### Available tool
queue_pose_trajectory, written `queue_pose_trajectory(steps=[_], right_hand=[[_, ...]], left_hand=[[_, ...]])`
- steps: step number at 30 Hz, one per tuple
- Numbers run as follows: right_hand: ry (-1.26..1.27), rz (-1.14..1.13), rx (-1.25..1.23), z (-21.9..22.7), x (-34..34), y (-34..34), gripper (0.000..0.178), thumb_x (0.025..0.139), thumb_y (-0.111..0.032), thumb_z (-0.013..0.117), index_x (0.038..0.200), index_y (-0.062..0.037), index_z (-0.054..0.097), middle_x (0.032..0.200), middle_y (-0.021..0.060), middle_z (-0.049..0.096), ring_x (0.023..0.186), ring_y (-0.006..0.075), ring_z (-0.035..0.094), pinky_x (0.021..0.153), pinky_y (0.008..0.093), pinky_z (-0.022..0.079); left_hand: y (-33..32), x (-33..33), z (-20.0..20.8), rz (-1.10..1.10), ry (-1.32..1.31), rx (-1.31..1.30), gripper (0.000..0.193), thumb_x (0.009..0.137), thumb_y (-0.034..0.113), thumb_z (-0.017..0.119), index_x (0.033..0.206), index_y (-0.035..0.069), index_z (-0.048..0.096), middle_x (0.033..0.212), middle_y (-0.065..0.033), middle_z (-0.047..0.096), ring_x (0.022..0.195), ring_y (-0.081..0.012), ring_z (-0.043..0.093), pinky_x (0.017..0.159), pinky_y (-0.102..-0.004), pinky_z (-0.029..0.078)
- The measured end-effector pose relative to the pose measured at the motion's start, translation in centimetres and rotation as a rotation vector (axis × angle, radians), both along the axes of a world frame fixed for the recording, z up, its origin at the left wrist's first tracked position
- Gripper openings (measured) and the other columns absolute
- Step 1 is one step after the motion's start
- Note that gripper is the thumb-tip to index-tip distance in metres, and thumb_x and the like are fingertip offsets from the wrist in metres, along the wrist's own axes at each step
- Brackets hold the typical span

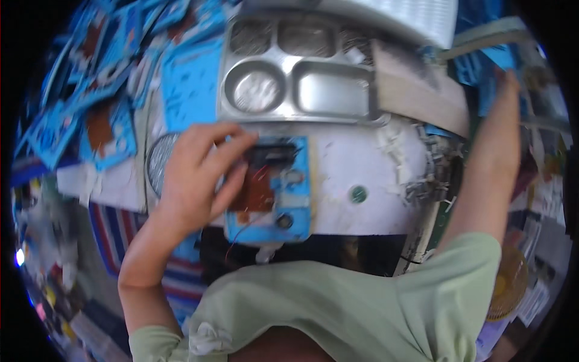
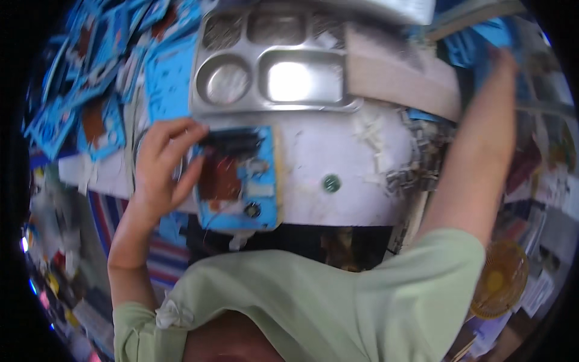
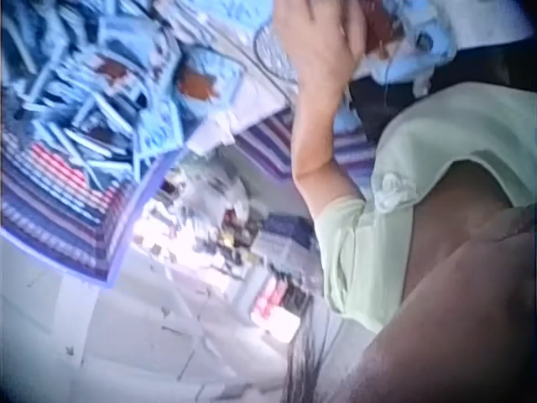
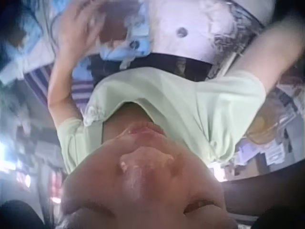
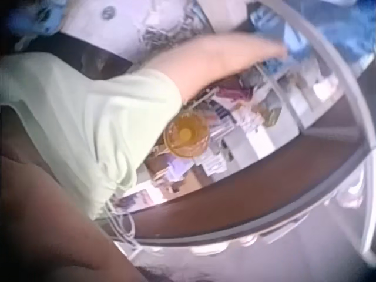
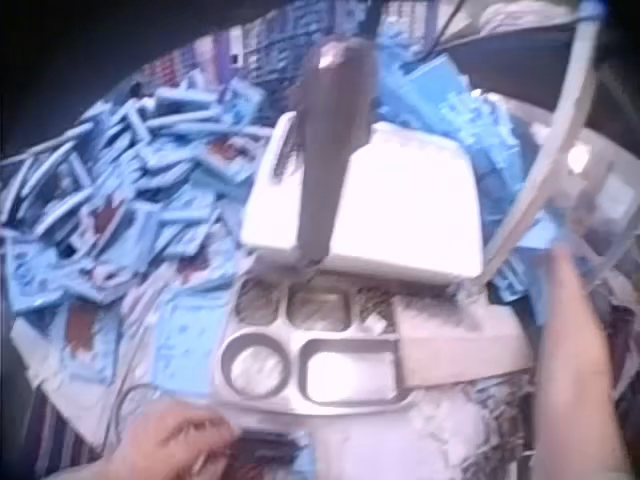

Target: Assembling the internal components and casing of a blue electronic device using a soldering iron and an electric screwdriver.

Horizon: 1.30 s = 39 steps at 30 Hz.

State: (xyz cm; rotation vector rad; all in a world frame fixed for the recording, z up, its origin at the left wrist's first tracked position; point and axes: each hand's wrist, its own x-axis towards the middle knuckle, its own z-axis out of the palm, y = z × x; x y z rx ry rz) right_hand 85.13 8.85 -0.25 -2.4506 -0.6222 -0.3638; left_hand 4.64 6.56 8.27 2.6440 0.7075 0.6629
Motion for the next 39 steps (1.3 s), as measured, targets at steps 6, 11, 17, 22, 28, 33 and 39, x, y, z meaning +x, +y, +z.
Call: queue_pose_trajectory(steps=[6,11,17,22,28,33,39], right_hand=[[0.050,0.005,0.183,7.3,-0.7,-6.1,0.059,0.086,-0.028,0.077,0.123,0.0144,0.059,0.110,0.0256,0.067,0.087,0.0342,0.073,0.073,0.0400,0.063],[0.089,0.006,0.378,12.7,-1.9,-11.3,0.055,0.088,-0.023,0.074,0.122,0.0168,0.057,0.113,0.0263,0.065,0.092,0.0362,0.072,0.075,0.0403,0.064],[0.121,0.058,0.603,19.0,-4.0,-15.1,0.049,0.092,-0.017,0.070,0.121,0.0197,0.055,0.117,0.0272,0.062,0.097,0.0386,0.070,0.077,0.0408,0.066],[0.129,0.223,0.791,21.4,-10.2,-17.0,0.045,0.094,-0.012,0.067,0.120,0.0221,0.053,0.121,0.0280,0.060,0.101,0.0407,0.069,0.079,0.0411,0.068],[-0.251,0.496,0.695,17.8,-28.8,-21.1,0.034,0.095,-0.002,0.062,0.117,0.0215,0.051,0.116,0.0255,0.061,0.094,0.0347,0.069,0.075,0.0419,0.068],[0.129,0.597,0.954,13.1,-38.4,-22.3,0.022,0.097,-0.003,0.062,0.113,0.0106,0.056,0.112,0.0209,0.066,0.091,0.0275,0.070,0.068,0.0380,0.066],[0.158,0.618,0.985,10.9,-44.8,-22.7,0.019,0.099,-0.002,0.060,0.114,0.0073,0.055,0.111,0.0198,0.067,0.087,0.0255,0.071,0.065,0.0381,0.066]], left_hand=[[-3.2,-0.5,-2.5,-0.106,-0.113,-0.087,0.044,0.077,-0.002,0.072,0.120,0.003,0.067,0.114,-0.0149,0.067,0.096,-0.0338,0.066,0.082,-0.0419,0.054],[-5.5,2.5,-4.0,-0.260,-0.036,0.055,0.045,0.079,0.003,0.073,0.123,-0.001,0.064,0.124,-0.0165,0.064,0.113,-0.0326,0.062,0.097,-0.0421,0.052],[-5.6,4.3,-5.0,-0.285,0.121,0.169,0.048,0.081,0.009,0.067,0.126,-0.007,0.060,0.129,-0.0200,0.060,0.116,-0.0320,0.059,0.103,-0.0382,0.048],[-6.6,5.0,-4.9,-0.267,0.240,0.157,0.048,0.083,0.011,0.060,0.126,-0.008,0.059,0.130,-0.0235,0.059,0.113,-0.0345,0.059,0.103,-0.0385,0.047],[-7.2,3.4,-4.4,-0.207,0.148,0.183,0.049,0.082,0.007,0.062,0.129,-0.004,0.058,0.132,-0.0225,0.058,0.119,-0.0372,0.057,0.105,-0.0423,0.046],[-4.9,1.5,-4.2,-0.256,0.075,0.114,0.043,0.083,0.008,0.061,0.125,-0.005,0.061,0.126,-0.0198,0.062,0.116,-0.0329,0.062,0.098,-0.0398,0.052],[-3.7,0.8,-5.2,-0.319,0.006,0.078,0.047,0.079,0.005,0.069,0.125,0.001,0.062,0.132,-0.0165,0.063,0.120,-0.0329,0.064,0.100,-0.0422,0.054]])
